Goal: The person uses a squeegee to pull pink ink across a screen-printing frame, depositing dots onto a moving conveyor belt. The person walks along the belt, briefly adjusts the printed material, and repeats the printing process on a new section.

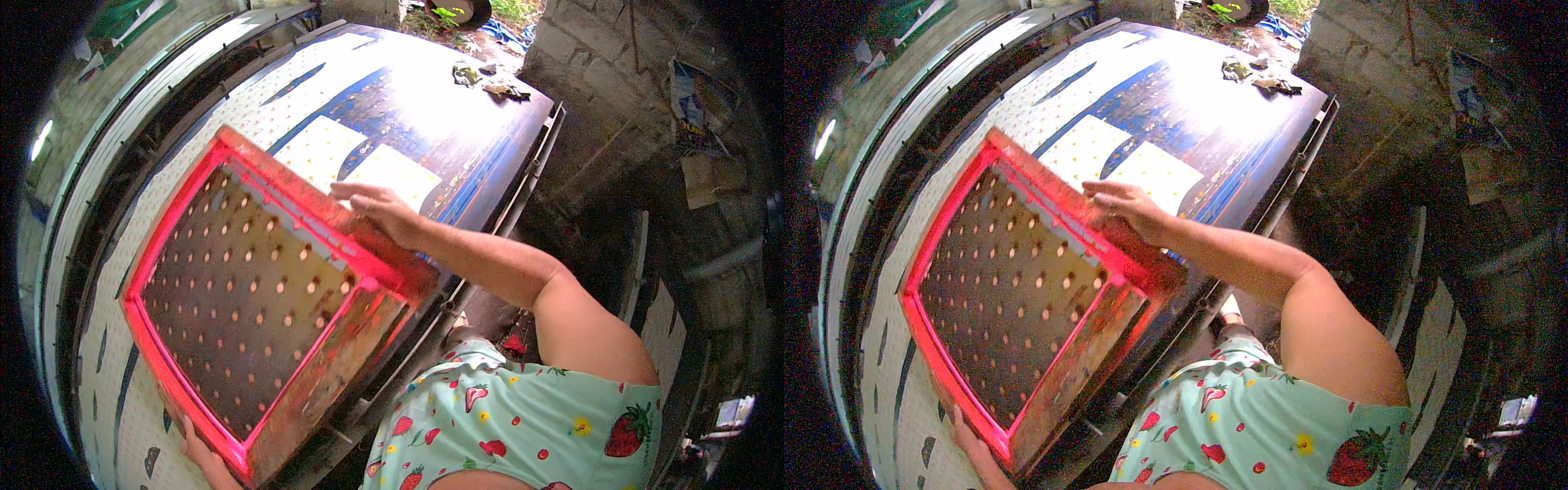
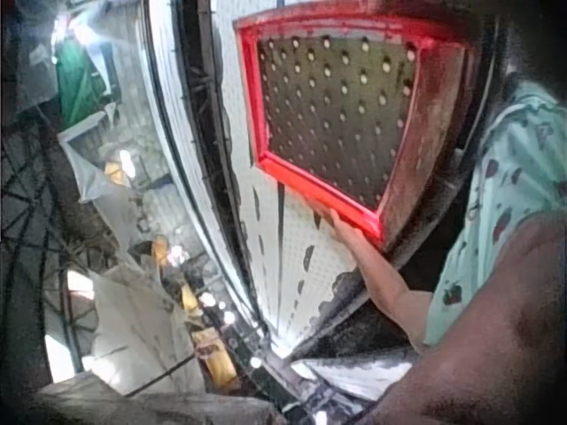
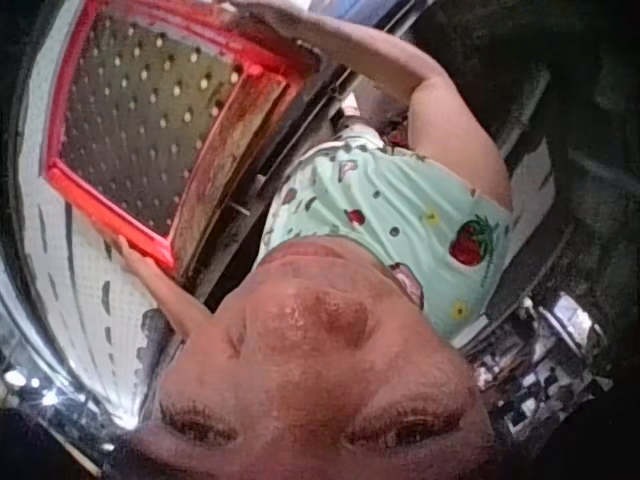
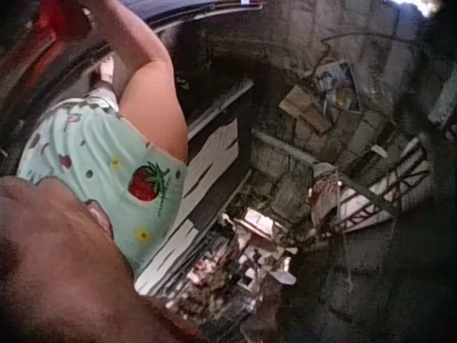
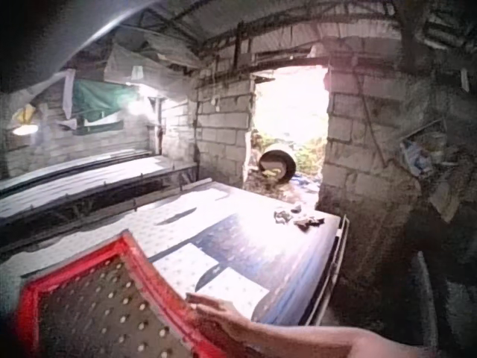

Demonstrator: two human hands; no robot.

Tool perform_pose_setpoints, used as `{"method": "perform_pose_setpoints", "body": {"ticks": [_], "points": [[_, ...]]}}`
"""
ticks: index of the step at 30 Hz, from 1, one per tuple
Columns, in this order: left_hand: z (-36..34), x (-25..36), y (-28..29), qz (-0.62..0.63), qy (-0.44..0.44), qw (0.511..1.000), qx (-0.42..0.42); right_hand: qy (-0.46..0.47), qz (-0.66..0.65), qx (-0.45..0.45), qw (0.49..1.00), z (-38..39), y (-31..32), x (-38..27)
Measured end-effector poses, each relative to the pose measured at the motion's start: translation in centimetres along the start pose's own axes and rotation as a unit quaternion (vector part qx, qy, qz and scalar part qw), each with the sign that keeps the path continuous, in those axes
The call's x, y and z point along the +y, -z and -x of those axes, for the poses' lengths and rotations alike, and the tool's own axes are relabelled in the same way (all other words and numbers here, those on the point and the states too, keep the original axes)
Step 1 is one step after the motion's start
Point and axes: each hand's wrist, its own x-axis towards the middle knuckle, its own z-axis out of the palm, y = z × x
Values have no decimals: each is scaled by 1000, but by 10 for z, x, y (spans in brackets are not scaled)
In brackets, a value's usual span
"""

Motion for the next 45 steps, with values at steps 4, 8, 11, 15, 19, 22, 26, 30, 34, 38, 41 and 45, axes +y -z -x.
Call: {"method": "perform_pose_setpoints", "body": {"ticks": [4, 8, 11, 15, 19, 22, 26, 30, 34, 38, 41, 45], "points": [[49, 41, -124, 18, -14, 999, -33, -7, 36, -37, 999, -37, 116, -34], [121, 83, -265, -39, -41, 998, 14, -57, 84, -59, 993, -58, 241, -78], [136, 57, -351, -24, -94, 995, 26, -80, 74, -46, 993, -77, 331, -90], [172, 53, -467, -25, -99, 995, 16, -77, 92, 12, 993, -89, 442, -89], [216, 32, -568, -2, -104, 993, 51, -23, 103, 32, 994, -89, 516, -106], [210, 28, -546, -63, -115, 987, 93, 8, 133, 31, 991, -82, 521, -108], [222, 54, -552, -62, -135, 983, 104, -13, 90, 25, 996, -84, 535, -103], [221, 80, -531, -34, -158, 981, 109, -11, 33, 18, 999, -86, 509, -97], [227, 97, -527, -89, -176, 973, 120, 7, 33, 23, 999, -81, 510, -88], [233, 105, -542, -110, -174, 972, 117, 48, 44, 5, 998, -83, 529, -101], [237, 115, -539, -126, -185, 967, 121, 55, 27, 3, 998, -76, 520, -103], [246, 128, -540, -162, -189, 962, 114, 34, 30, 12, 999, -73, 514, -115]]}}
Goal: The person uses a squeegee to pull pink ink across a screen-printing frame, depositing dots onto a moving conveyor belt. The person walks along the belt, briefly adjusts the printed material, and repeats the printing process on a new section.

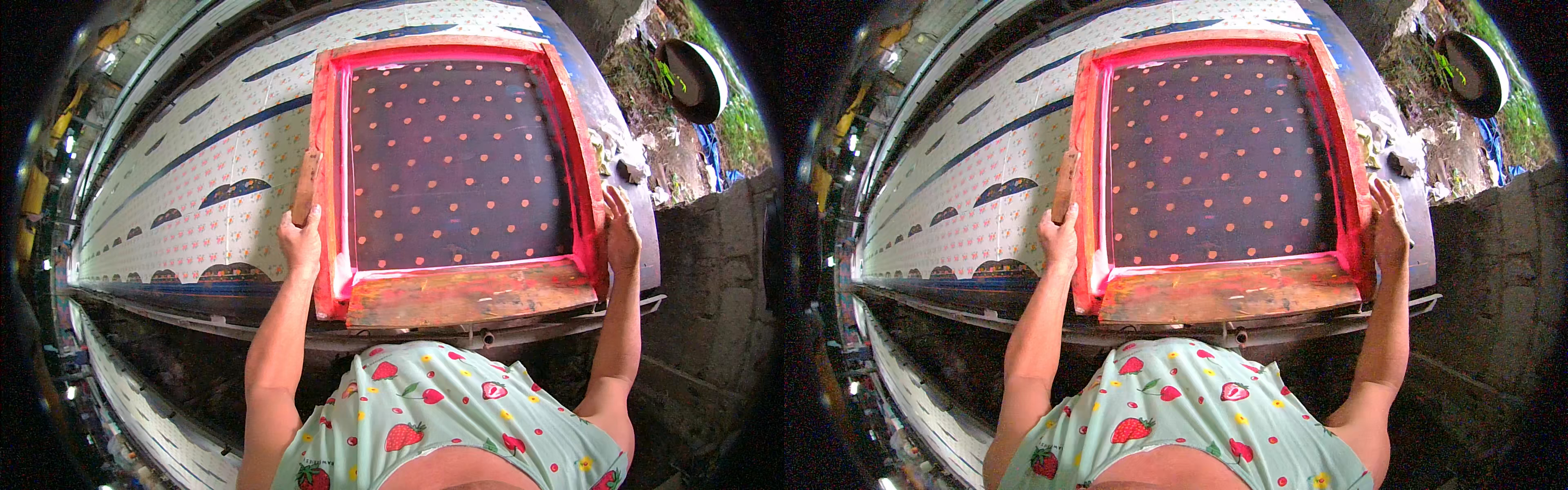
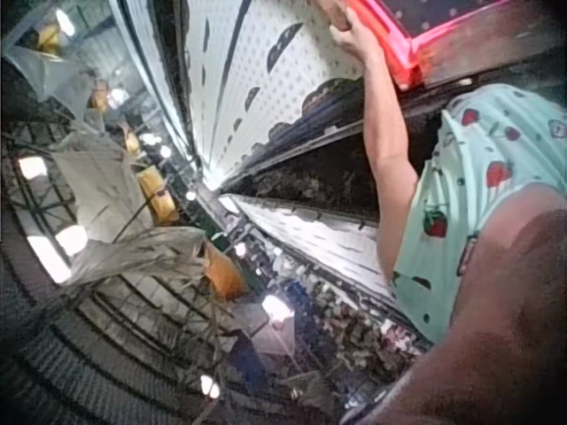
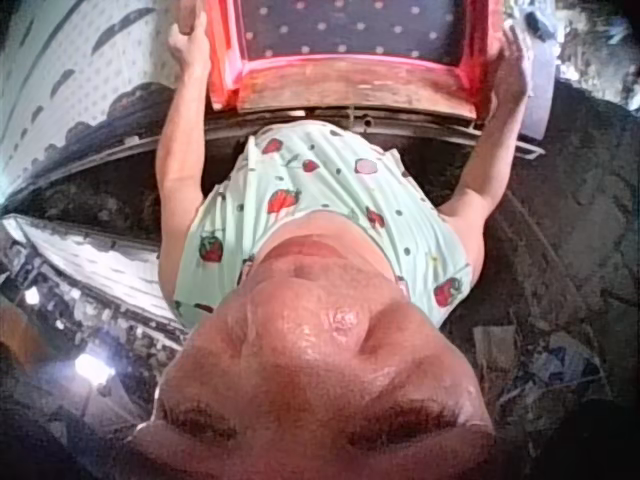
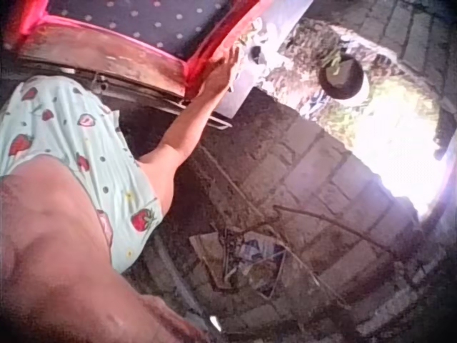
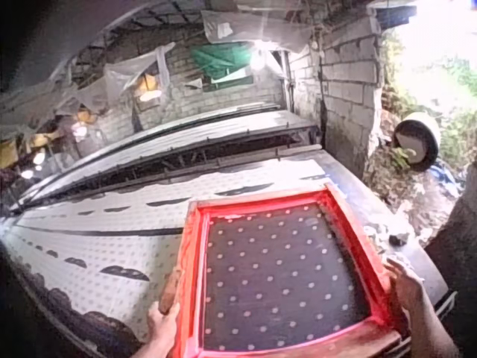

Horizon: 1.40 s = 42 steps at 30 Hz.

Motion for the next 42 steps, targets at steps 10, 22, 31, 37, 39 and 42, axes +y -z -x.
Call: {"method": "perform_pose_setpoints", "body": {"ticks": [10, 22, 31, 37, 39, 42], "points": [[1, 3, -2, -3, 20, 1000, -4, -102, 281, -11, 954, -3, -16, -47], [-10, 13, 35, -18, 41, 999, -6, 70, 540, -406, 733, 119, -288, -181], [-31, -23, 31, 26, 13, 999, 25, 104, 609, -319, 719, 117, -351, -168], [-78, 8, 61, -154, -36, 968, -196, 30, 673, -321, 666, 108, -345, -159], [-87, 29, 62, -174, -58, 964, -190, 12, 671, -334, 662, 104, -360, -182], [-109, 39, 47, -228, -86, 955, -169, 35, 668, -339, 662, 89, -368, -198]]}}
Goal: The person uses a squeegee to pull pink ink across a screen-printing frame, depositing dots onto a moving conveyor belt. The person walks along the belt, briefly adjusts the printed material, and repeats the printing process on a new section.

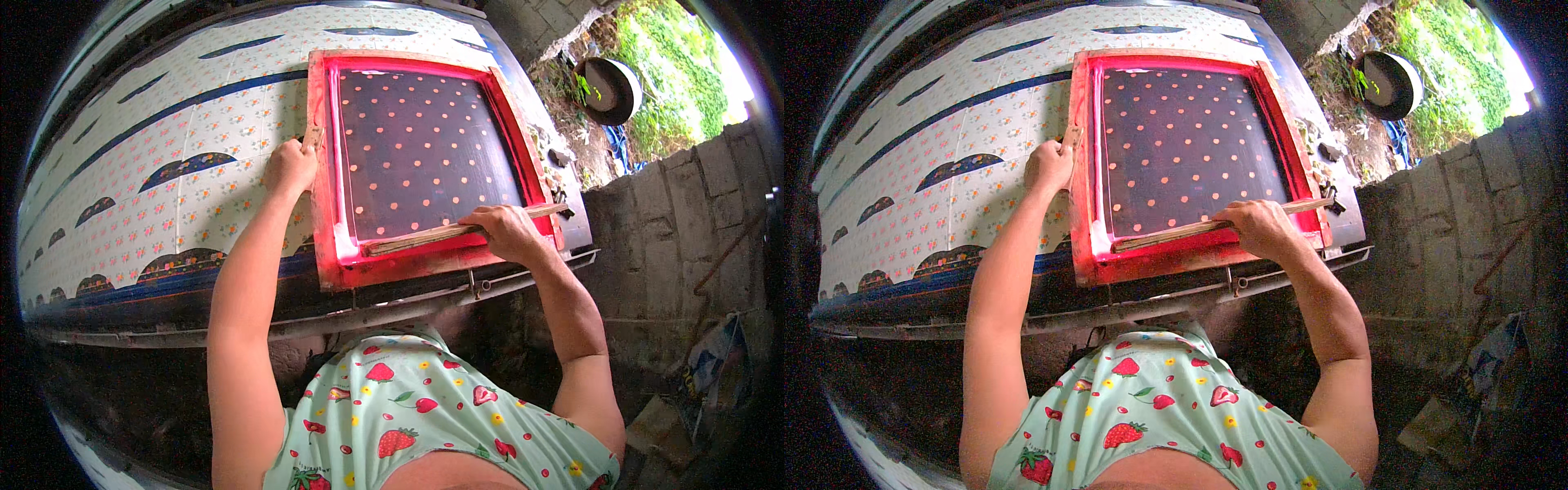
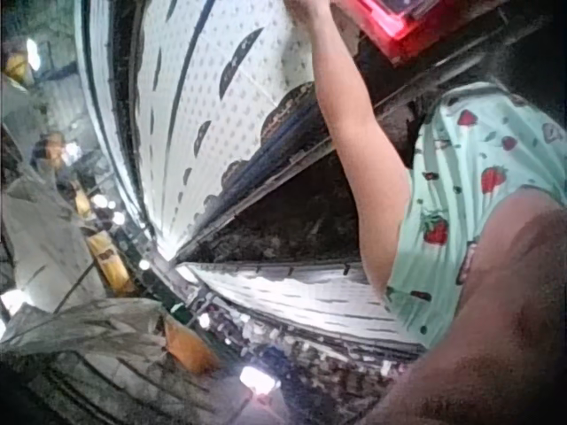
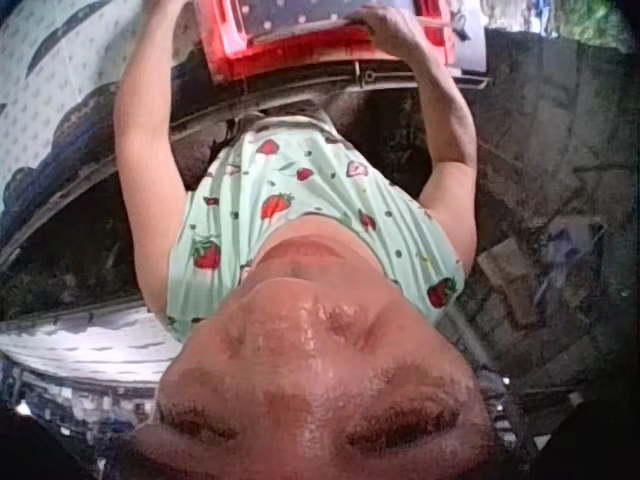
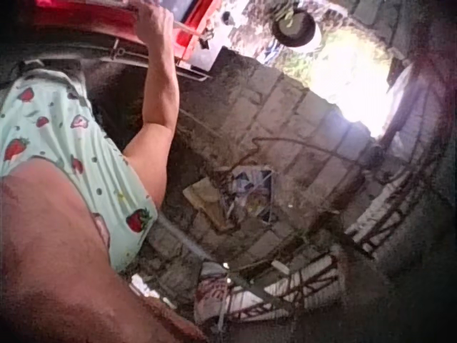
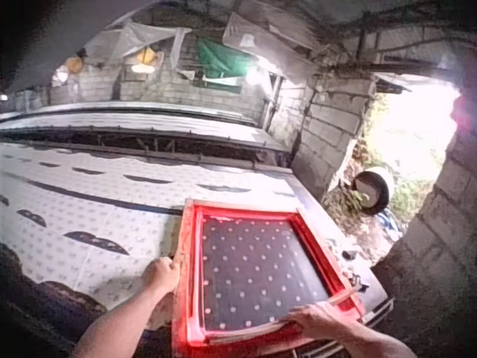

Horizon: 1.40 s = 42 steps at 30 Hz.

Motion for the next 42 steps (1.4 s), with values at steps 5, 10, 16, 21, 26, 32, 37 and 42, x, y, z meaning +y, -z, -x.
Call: {"method": "perform_pose_setpoints", "body": {"ticks": [5, 10, 16, 21, 26, 32, 37, 42], "points": [[-27, 1, -25, -17, 41, 998, 44, 99, 4, 50, 994, -43, 9, 36], [-19, 10, -24, -20, 42, 998, 42, 248, 9, 105, 963, -121, 12, 71], [-16, 6, -22, -38, 52, 995, 71, 399, 24, 78, 914, -238, 27, 86], [-16, 11, -23, -66, 72, 992, 86, 509, 25, 120, 852, -325, 19, 73], [-16, 17, -18, -83, 66, 990, 92, 580, 43, 106, 806, -377, 14, 43], [-18, 15, -22, -41, 69, 991, 106, 591, -6, 80, 803, -401, -1, 29], [-18, 10, -20, -29, 40, 991, 121, 532, -16, 34, 846, -376, 10, 45], [-18, 13, -14, -40, 50, 993, 100, 518, -26, 19, 855, -354, 17, 85]]}}
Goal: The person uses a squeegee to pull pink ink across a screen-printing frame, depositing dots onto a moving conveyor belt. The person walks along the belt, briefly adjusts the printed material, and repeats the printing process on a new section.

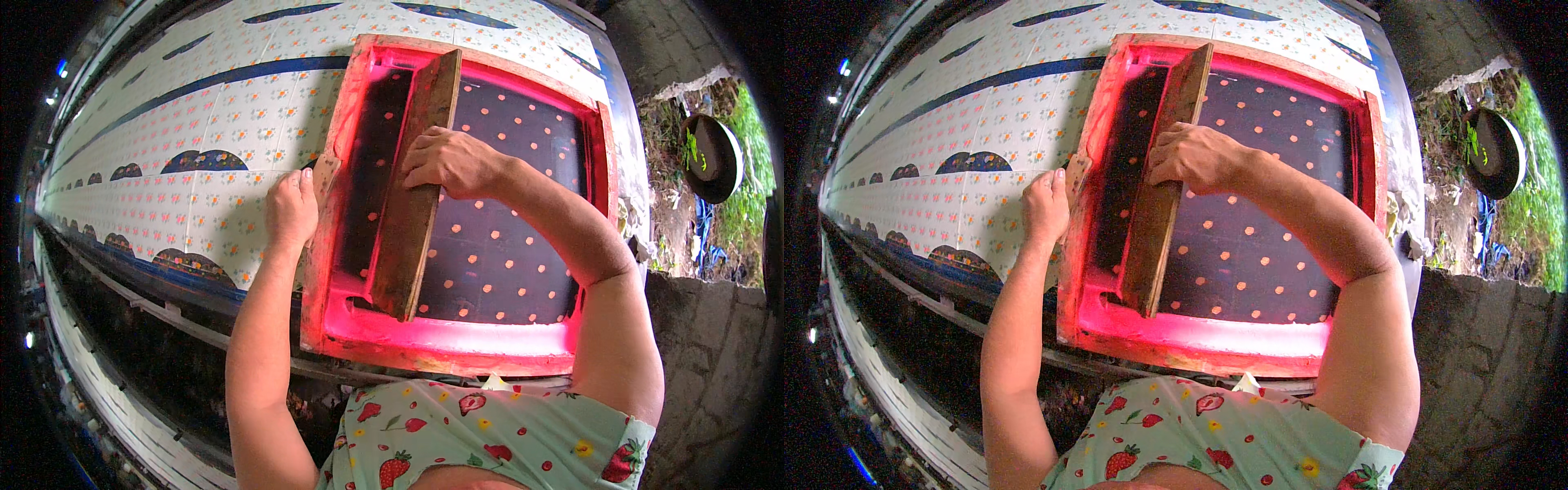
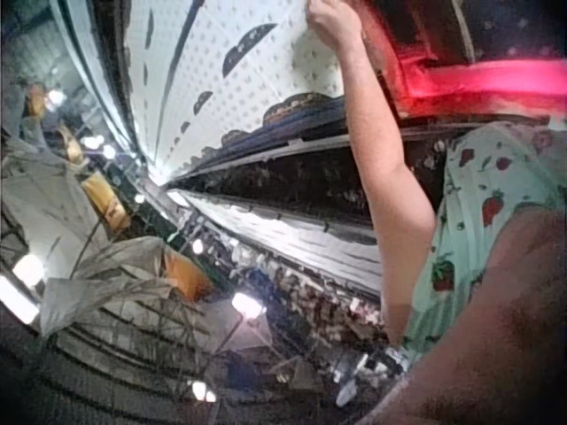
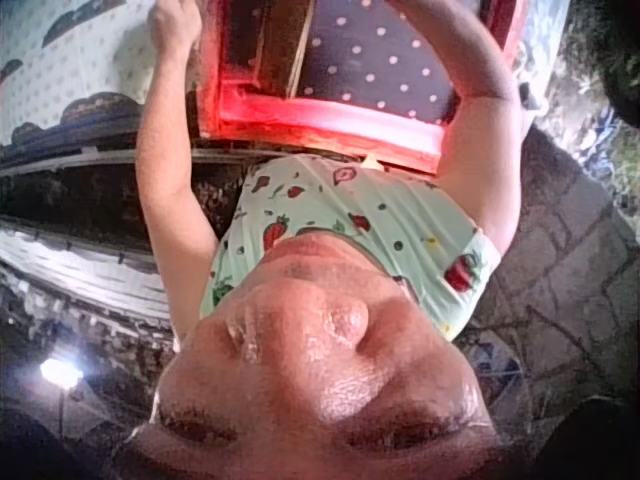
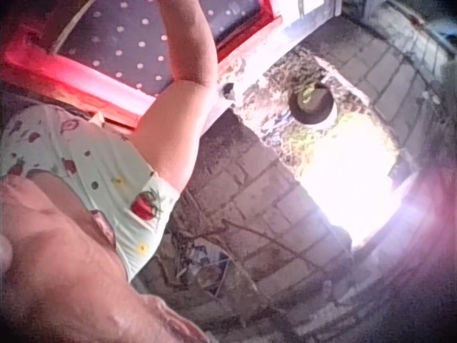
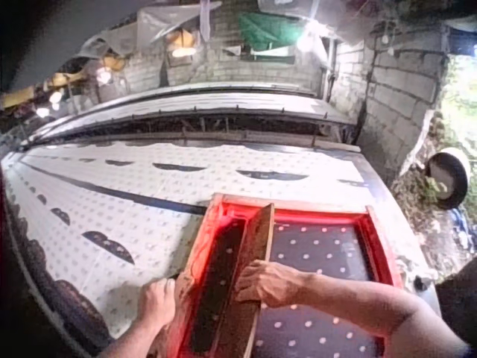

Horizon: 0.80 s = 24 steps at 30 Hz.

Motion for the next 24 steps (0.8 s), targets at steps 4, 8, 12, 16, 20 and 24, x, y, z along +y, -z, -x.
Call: {"method": "perform_pose_setpoints", "body": {"ticks": [4, 8, 12, 16, 20, 24], "points": [[-2, 5, 5, -13, -8, 1000, -1, 28, 89, -64, 994, -16, 18, -2], [-4, 5, 3, -19, -14, 1000, 5, 55, 105, -24, 993, -54, 0, 6], [-4, 1, 3, -15, -7, 1000, 2, 38, 30, 32, 998, -61, -15, 11], [-3, 4, 6, -4, -17, 1000, 13, 19, -25, 36, 999, -43, -12, 15], [-3, 1, 7, -3, -14, 1000, -4, 1, -45, 22, 999, -26, -11, 10], [-3, -4, 6, 13, -25, 1000, 11, -23, -37, 2, 999, -10, -4, -5]]}}
